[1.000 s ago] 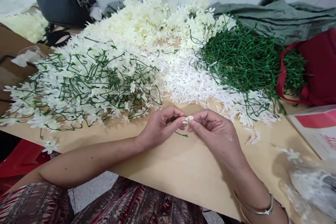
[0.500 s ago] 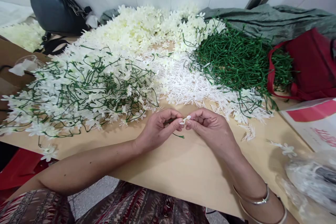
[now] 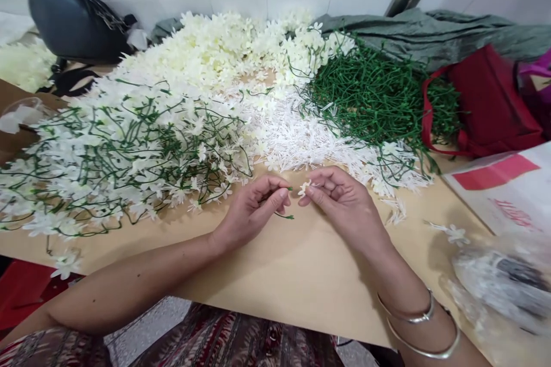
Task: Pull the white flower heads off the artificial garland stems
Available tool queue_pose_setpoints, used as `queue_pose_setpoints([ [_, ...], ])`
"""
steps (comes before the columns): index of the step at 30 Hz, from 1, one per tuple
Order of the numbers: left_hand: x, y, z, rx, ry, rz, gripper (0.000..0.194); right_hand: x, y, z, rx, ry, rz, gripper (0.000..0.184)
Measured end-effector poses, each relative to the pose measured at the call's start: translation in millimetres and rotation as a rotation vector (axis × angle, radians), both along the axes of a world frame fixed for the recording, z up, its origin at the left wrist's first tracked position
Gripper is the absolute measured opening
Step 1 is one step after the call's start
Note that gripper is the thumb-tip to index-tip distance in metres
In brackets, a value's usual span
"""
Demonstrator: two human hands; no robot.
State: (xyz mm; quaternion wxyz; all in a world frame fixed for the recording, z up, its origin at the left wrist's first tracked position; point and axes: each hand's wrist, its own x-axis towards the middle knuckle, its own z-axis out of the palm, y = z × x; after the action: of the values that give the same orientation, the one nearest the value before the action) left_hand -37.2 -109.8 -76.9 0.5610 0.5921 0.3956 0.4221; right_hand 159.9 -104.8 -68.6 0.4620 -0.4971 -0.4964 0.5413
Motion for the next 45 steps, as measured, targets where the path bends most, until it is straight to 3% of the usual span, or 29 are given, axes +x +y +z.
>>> queue_pose_setpoints([
  [5,-1.2,3.9,2.3,0.009,-0.008,0.004,0.024,4.6,1.4,-6.3,0.007,0.000,0.057,0.018],
  [14,-1.8,3.6,4.5,-0.016,-0.024,0.025,0.021,0.8,-0.4,0.4,-0.114,0.060,0.074,0.034],
  [19,-1.6,5.5,2.8,-0.001,-0.018,0.027,0.020,-0.9,1.4,0.8,-0.043,0.034,0.012,0.029],
  [24,-2.4,5.8,3.8,0.104,0.092,0.073,0.018,-4.5,-1.2,-1.8,-0.007,0.079,0.074,0.027],
  [29,-2.6,3.8,4.3,0.141,0.212,0.020,0.019,-7.7,-6.0,-3.1,0.006,0.099,0.107,0.025],
  [36,-0.4,4.2,1.7,0.140,0.204,0.034,0.016,-7.9,-11.3,-0.2,0.058,-0.017,0.113,0.020],
  [40,0.1,4.2,5.8,0.225,0.235,0.026,0.017,-7.5,-15.0,3.7,0.100,-0.073,0.124,0.018],
  [45,0.4,3.9,7.5,0.284,0.294,0.054,0.018,-10.3,-15.3,7.1,0.258,-0.103,0.090,0.040],
])
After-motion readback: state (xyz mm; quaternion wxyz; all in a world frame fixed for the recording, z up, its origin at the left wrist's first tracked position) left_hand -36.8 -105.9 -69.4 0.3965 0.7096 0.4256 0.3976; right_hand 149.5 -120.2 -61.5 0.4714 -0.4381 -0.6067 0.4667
